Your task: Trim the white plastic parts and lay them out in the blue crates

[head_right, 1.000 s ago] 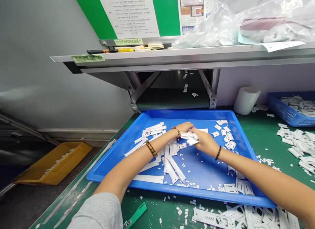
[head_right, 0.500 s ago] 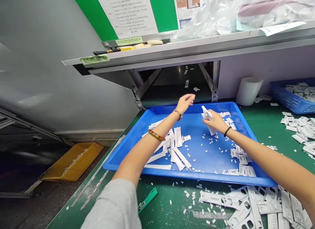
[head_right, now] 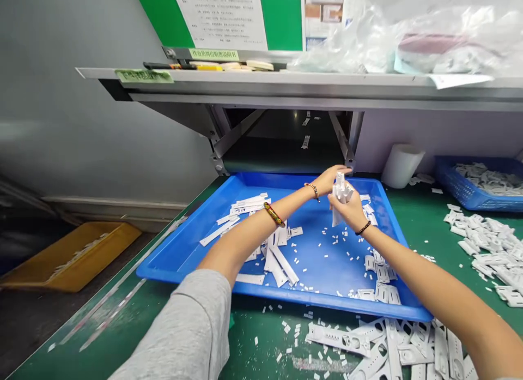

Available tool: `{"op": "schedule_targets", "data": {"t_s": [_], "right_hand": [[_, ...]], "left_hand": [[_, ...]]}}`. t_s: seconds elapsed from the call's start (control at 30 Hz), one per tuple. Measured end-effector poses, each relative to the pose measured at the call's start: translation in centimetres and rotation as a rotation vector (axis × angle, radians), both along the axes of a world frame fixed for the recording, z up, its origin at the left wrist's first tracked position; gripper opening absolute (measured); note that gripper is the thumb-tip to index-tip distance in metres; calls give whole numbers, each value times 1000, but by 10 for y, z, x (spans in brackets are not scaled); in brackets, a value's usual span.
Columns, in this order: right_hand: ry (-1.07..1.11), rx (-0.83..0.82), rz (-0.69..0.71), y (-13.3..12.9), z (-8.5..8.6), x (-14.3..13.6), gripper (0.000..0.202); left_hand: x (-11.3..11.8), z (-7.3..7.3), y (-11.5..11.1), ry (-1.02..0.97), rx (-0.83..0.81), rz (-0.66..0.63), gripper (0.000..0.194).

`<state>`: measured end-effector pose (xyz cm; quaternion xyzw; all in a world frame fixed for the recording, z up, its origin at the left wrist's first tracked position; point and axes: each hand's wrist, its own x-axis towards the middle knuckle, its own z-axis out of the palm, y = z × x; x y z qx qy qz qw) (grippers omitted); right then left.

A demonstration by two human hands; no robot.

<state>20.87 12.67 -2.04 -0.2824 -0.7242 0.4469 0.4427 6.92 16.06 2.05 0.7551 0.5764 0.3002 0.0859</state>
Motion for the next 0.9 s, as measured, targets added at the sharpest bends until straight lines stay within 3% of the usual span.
{"op": "schedule_targets", "data": {"t_s": [0.07,0.17,0.27,0.33,0.4,0.5,0.63,0.77,0.83,0.9], "right_hand": [[19,-42,77,-9,2,2,41],[36,-81,175,-21,-1,-1,41],[-9,-83,234,-27,-16,-9,42],[-85,-67,257,-28,-30,-16,41],[-155,-50,270,-28,-44,-22,38],[-240,-18,257,-29,-56,-25,32],[-361,63,269,-36,-56,-21,22],[-448,276,575,-44,-50,-19,23],[-527,464,746,-46,-49,-19,26],[-635,608,805,-46,-47,-20,30]], "left_hand": [[-17,2,-18,2,-48,-13,47],[-59,-5,-59,36,-159,-41,24],[-88,-30,-111,123,-322,-107,15],[-93,-51,-138,274,-336,-95,29],[-89,-66,-153,394,-359,-77,26],[-83,-72,-156,410,-452,-118,13],[-95,-55,-150,318,-474,-150,41],[-120,-42,-152,369,-450,-67,45],[-125,-44,-154,407,-494,-120,53],[-124,-50,-154,443,-515,-171,53]]}}
